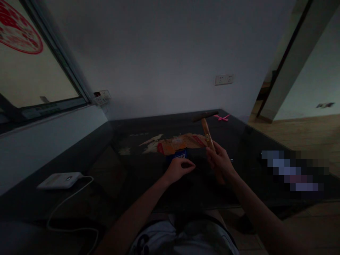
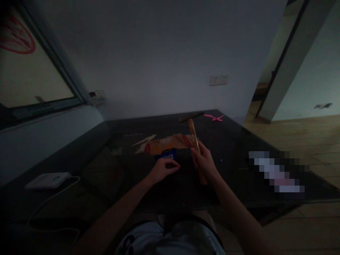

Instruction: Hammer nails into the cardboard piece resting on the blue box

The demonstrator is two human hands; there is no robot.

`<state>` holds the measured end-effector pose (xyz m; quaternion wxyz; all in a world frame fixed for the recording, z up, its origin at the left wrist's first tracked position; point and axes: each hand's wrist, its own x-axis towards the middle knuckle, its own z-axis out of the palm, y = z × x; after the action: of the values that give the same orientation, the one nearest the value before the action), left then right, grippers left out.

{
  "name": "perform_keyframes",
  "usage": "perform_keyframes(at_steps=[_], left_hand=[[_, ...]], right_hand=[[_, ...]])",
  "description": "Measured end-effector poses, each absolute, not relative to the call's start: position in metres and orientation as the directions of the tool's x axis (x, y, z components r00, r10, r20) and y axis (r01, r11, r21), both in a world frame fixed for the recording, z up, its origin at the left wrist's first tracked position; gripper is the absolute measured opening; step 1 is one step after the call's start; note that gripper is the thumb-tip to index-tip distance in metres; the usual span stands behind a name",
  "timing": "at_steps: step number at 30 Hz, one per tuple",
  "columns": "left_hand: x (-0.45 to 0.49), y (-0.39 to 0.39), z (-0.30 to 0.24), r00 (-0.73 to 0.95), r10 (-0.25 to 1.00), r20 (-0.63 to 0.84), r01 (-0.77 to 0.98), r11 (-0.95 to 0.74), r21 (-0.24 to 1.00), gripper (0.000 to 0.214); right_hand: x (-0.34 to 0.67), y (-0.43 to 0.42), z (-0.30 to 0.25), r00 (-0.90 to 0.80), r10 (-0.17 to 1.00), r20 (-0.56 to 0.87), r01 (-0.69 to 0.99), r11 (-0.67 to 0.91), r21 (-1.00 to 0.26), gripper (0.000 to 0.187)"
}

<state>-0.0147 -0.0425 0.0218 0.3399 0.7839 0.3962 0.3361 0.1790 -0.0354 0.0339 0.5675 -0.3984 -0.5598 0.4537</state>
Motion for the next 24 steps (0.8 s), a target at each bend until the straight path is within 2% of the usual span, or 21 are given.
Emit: perform_keyframes(at_steps=[6, 13, 16, 20, 24], left_hand=[[-0.016, -0.043, 0.023, 0.481, 0.852, 0.206, 0.286, -0.375, 0.882, 0.017], [-0.017, -0.052, 0.033, 0.427, 0.857, 0.289, 0.184, -0.395, 0.9, 0.021], [-0.019, -0.059, 0.043, 0.342, 0.844, 0.414, 0.207, -0.497, 0.842, 0.022], [-0.031, -0.058, 0.06, 0.281, 0.766, 0.579, 0.281, -0.642, 0.713, 0.026], [-0.048, -0.025, 0.076, 0.164, 0.715, 0.679, 0.415, -0.675, 0.61, 0.028]], right_hand=[[0.178, -0.035, 0.033, -0.012, 0.962, 0.272, -0.058, 0.271, -0.961, 0.041], [0.178, -0.036, 0.035, -0.009, 0.969, 0.245, -0.075, 0.244, -0.967, 0.045], [0.177, -0.037, 0.036, 0.0, 0.973, 0.232, -0.073, 0.231, -0.97, 0.047], [0.177, -0.038, 0.036, 0.002, 0.975, 0.223, -0.054, 0.223, -0.973, 0.049], [0.175, -0.037, 0.033, -0.001, 0.973, 0.231, -0.031, 0.231, -0.972, 0.051]])
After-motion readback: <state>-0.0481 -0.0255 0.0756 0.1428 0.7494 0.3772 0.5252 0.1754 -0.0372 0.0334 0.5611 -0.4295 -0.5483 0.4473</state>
